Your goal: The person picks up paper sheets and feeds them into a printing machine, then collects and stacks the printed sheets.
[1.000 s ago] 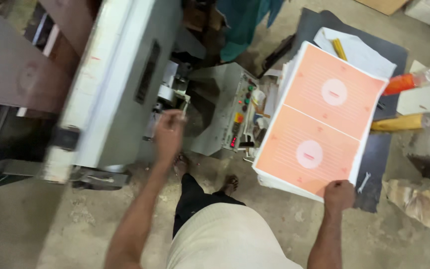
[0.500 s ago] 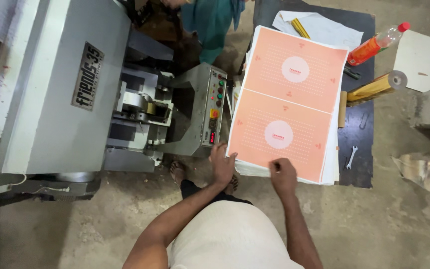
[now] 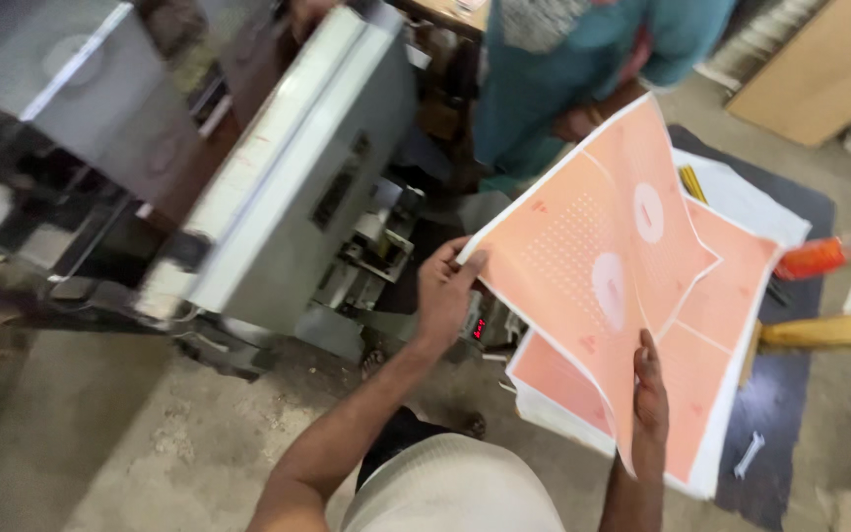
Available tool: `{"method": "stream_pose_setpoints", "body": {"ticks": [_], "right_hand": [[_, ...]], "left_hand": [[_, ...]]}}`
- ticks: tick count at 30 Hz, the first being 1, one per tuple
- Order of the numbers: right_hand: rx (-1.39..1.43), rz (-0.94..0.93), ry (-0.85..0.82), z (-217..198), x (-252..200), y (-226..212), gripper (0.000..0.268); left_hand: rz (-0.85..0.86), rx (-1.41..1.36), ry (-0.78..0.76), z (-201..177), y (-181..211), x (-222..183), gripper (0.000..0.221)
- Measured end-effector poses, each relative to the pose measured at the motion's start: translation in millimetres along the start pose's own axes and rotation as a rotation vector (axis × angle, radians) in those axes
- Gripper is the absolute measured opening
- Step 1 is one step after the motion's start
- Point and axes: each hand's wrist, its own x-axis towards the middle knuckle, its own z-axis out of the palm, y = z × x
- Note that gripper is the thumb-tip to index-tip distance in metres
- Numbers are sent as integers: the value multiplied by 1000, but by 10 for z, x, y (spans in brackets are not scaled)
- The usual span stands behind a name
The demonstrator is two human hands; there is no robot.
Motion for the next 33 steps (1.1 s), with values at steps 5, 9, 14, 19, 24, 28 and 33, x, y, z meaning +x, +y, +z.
{"method": "stream_pose_setpoints", "body": {"ticks": [5, 9, 14, 19, 24, 28, 33], "right_hand": [[129, 107, -131, 1527, -181, -130, 46], [-271, 39, -112, 2106, 413, 293, 44], [-800, -218, -122, 2301, 1157, 1643, 48], [-923, -239, -333, 2443, 1294, 2438, 48], [-1050, 179, -213, 2536, 1332, 2609, 52], [-916, 114, -292, 2686, 1145, 2257, 47], [-1065, -8, -293, 2572, 699, 1680, 40]], "left_hand": [[-37, 293, 161, -1160, 268, 409, 21], [-143, 438, 374, -2337, -218, 740, 21], [-33, 1069, 583, -3831, -1078, 878, 21], [80, 1472, 614, -4430, -1387, 655, 20], [-10, 1520, 756, -4800, -1416, 597, 21], [-41, 1468, 847, -5157, -1273, 663, 23], [-372, 1431, 842, -5644, -716, 880, 21]]}}
